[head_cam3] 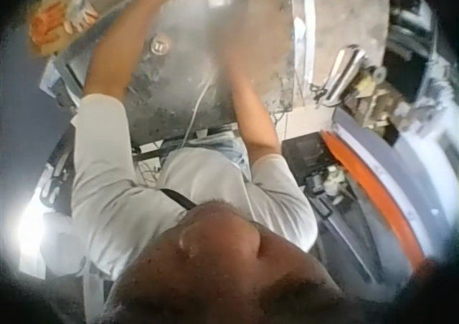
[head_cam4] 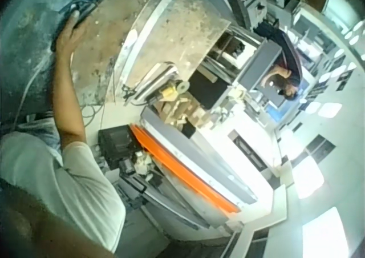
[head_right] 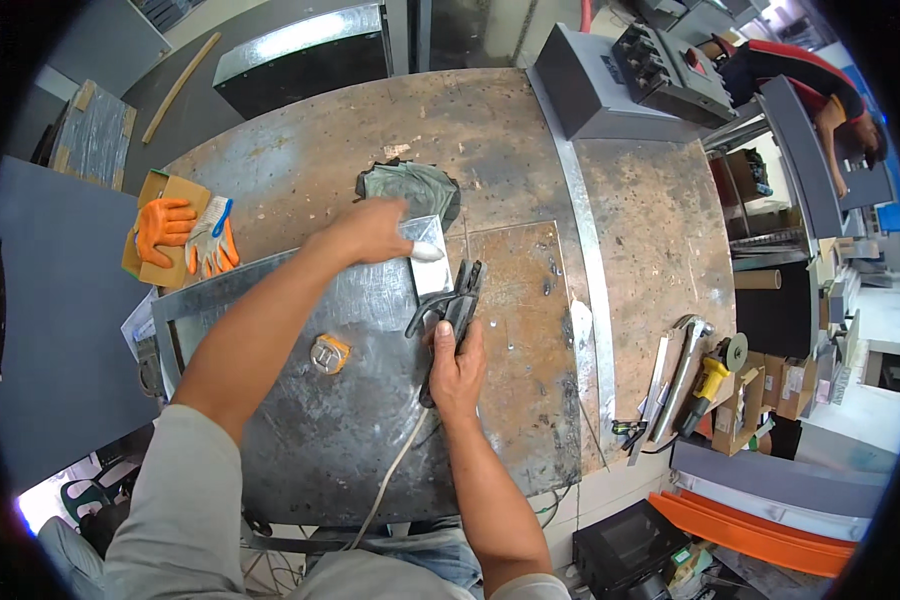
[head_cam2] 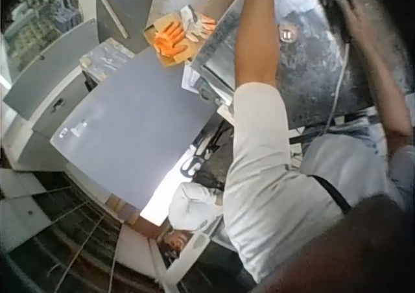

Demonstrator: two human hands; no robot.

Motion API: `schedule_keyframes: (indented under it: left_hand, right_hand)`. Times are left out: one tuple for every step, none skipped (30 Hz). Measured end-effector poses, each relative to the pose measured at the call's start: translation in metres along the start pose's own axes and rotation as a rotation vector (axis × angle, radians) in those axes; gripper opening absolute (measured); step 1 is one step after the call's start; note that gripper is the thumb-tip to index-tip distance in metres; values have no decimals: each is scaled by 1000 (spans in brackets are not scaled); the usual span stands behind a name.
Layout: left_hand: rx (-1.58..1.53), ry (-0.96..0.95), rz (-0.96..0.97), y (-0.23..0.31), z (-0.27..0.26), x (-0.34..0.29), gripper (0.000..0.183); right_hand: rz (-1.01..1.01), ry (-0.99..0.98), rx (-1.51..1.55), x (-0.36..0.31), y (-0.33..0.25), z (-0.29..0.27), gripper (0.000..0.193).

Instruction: Welding and assembling components of a square metal frame on a workbench.

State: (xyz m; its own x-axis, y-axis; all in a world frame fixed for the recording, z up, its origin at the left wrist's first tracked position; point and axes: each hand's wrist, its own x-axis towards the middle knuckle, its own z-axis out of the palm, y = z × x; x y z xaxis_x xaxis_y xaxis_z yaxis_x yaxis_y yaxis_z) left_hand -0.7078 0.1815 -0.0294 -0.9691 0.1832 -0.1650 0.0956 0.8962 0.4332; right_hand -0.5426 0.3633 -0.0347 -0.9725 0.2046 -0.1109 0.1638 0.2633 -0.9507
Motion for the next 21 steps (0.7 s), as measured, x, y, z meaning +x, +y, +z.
schedule_keyframes:
  left_hand:
    - [53, -231, -51, 2, 3, 13, 79]
    - [108, -463, -100, 2, 7, 21, 77]
    - [104, -467, -102, 1, 11, 25, 77]
    - [85, -479, -107, -1, 15, 28, 74]
    - [67, -490, -113, -3, 19, 32, 71]
    - [64, -494, -112, -6, 23, 34, 71]
    - [27, -490, -86, -8, 26, 35, 71]
    - [-11, -485, -61, -10, 28, 36, 71]
    - [-14, -485, -61, -11, 30, 36, 71]
    - [-7, -484, -62, -12, 32, 36, 69]
    - [-3, -477, -66, -12, 33, 35, 67]
    - [-2, -481, -64, -12, 33, 35, 67]
    - [-28, -475, -95, -13, 33, 33, 66]
    - [-50, -464, -125, -13, 33, 33, 65]
    - [-52, -468, -128, -14, 32, 32, 65]
    - [-67, -460, -119, -14, 32, 31, 83]
    - [-77, -458, -111, -15, 32, 31, 102]
    - [-83, -450, -112, -15, 32, 31, 102]
    - [-96, -452, -110, -16, 32, 31, 102]
    - [-105, -453, -107, -16, 33, 30, 101]
    - [-109, -454, -106, -16, 33, 30, 101]
  right_hand:
    - [8, -13, 10, 1, 1, 0, 33]
    - [37, -25, 13, 1, 2, 1, 33]
    - [20, -29, 19, 1, 2, 1, 33]
    - [0, -23, 6, 1, 3, 1, 33]
    - [-21, -17, -6, 1, 4, 1, 33]
    - [-19, -18, -8, 1, 5, 1, 33]
    - [-6, -26, 14, 1, 6, 1, 32]
    - [13, -39, 32, 2, 7, 1, 32]
    - [7, -36, 34, 2, 7, 1, 32]
    - [4, -39, 8, 3, 8, 1, 32]
    - [-4, -46, -23, 3, 8, 2, 32]
    - [0, -43, -20, 4, 9, 3, 32]
    - [14, -45, -29, 4, 9, 4, 31]
    - [50, -45, -47, 4, 10, 5, 31]
    - [27, -48, -37, 4, 10, 6, 31]
    - [57, -46, -6, 3, 9, 7, 31]
    - [87, -44, 25, 3, 9, 7, 31]
    - [86, -45, 25, 2, 9, 7, 31]
    - [79, -43, 14, 2, 8, 7, 32]
    - [73, -40, 3, 2, 8, 7, 32]
    - [73, -39, 2, 1, 7, 6, 32]
